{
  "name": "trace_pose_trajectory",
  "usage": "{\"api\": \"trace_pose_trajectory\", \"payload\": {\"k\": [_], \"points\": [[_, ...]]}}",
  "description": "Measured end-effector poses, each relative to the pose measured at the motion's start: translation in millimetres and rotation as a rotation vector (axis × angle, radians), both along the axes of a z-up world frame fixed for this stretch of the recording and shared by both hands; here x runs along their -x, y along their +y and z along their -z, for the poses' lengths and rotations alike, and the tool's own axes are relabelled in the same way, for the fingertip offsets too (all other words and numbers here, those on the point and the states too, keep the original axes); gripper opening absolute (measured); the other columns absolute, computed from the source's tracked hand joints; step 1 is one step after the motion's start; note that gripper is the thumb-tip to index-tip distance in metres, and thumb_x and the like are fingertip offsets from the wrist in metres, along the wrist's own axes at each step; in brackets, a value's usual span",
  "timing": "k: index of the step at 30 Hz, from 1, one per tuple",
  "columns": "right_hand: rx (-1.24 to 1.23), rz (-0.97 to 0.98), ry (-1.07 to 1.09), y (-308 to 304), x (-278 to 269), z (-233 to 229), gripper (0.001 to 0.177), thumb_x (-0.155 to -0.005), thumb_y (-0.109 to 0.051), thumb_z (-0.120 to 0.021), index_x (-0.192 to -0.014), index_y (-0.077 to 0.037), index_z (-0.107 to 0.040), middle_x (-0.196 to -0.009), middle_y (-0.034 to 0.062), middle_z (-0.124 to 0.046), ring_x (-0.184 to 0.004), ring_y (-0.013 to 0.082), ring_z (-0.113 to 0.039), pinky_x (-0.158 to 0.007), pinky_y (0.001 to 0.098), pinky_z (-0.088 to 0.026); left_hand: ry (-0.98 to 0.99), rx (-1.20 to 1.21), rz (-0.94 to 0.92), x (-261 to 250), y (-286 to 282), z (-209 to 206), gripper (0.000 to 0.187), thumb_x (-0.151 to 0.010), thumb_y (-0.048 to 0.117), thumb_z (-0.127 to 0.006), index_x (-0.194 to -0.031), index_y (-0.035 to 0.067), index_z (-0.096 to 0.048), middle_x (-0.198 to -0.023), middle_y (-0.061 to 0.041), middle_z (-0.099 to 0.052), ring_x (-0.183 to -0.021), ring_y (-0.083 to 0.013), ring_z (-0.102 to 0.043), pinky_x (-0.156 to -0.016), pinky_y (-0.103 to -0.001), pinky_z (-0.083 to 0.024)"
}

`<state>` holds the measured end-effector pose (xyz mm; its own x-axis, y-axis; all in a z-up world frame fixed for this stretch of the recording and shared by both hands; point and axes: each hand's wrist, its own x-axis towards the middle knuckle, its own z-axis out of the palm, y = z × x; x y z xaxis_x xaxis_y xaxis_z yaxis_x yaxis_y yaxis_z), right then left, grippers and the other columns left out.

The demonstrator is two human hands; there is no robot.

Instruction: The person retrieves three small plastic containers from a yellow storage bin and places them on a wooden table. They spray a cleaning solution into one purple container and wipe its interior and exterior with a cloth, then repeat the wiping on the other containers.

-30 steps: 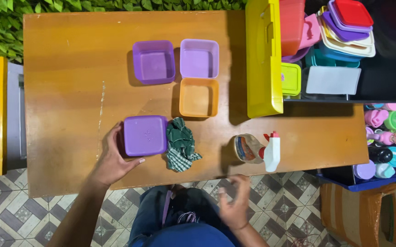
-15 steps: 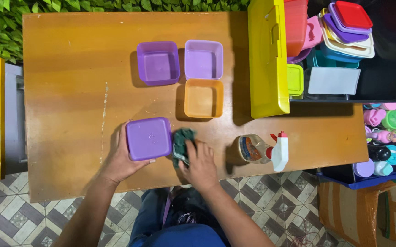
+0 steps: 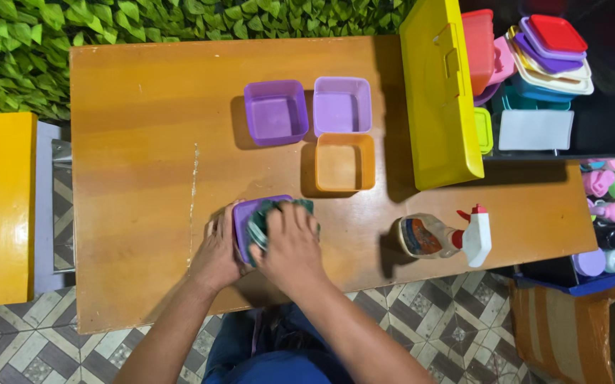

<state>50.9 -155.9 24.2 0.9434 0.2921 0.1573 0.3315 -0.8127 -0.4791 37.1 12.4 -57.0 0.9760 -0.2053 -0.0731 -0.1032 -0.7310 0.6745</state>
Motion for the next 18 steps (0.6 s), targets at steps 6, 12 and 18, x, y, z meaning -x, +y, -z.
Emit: {"api": "trace_pose_trajectory", "payload": {"k": [6, 12, 18], "points": [[0.039, -0.178, 0.088, 0, 6, -19, 0.051, -0.076, -0.029, -0.079, -0.112, -0.001, -0.056, -0.115, 0.0199, -0.055, -0.113, 0.039, -0.053, -0.095, 0.0532, -0.04, -0.061, -0.287, 0.115, 0, 4, 15, 0.099, -0.077, 0.02, -0.077, -0.156, 0.002, -0.02, -0.153, -0.024, -0.04, -0.145, -0.0381, -0.04, -0.121, -0.051, -0.026], [0.074, -0.005, 0.082, 9, -9, -14, 0.05, -0.077, -0.026, -0.079, -0.115, -0.001, -0.056, -0.115, 0.0198, -0.056, -0.112, 0.0391, -0.053, -0.095, 0.0533, -0.042, 0.03, -0.162, 0.031, -2, -5, 8, 0.111, -0.064, 0.026, -0.083, -0.15, -0.005, -0.019, -0.144, -0.026, -0.042, -0.136, -0.0396, -0.041, -0.118, -0.053, -0.024], [0.011, -0.076, 0.009, -8, -7, -18, 0.054, -0.075, -0.027, -0.079, -0.117, 0.001, -0.059, -0.108, 0.0183, -0.06, -0.102, 0.038, -0.06, -0.088, 0.0513, -0.048, -0.061, -0.197, 0.069, -6, -6, 10, 0.102, -0.066, 0.033, -0.084, -0.144, 0.0, -0.028, -0.143, -0.024, -0.045, -0.135, -0.0391, -0.041, -0.112, -0.052, -0.027]]}}
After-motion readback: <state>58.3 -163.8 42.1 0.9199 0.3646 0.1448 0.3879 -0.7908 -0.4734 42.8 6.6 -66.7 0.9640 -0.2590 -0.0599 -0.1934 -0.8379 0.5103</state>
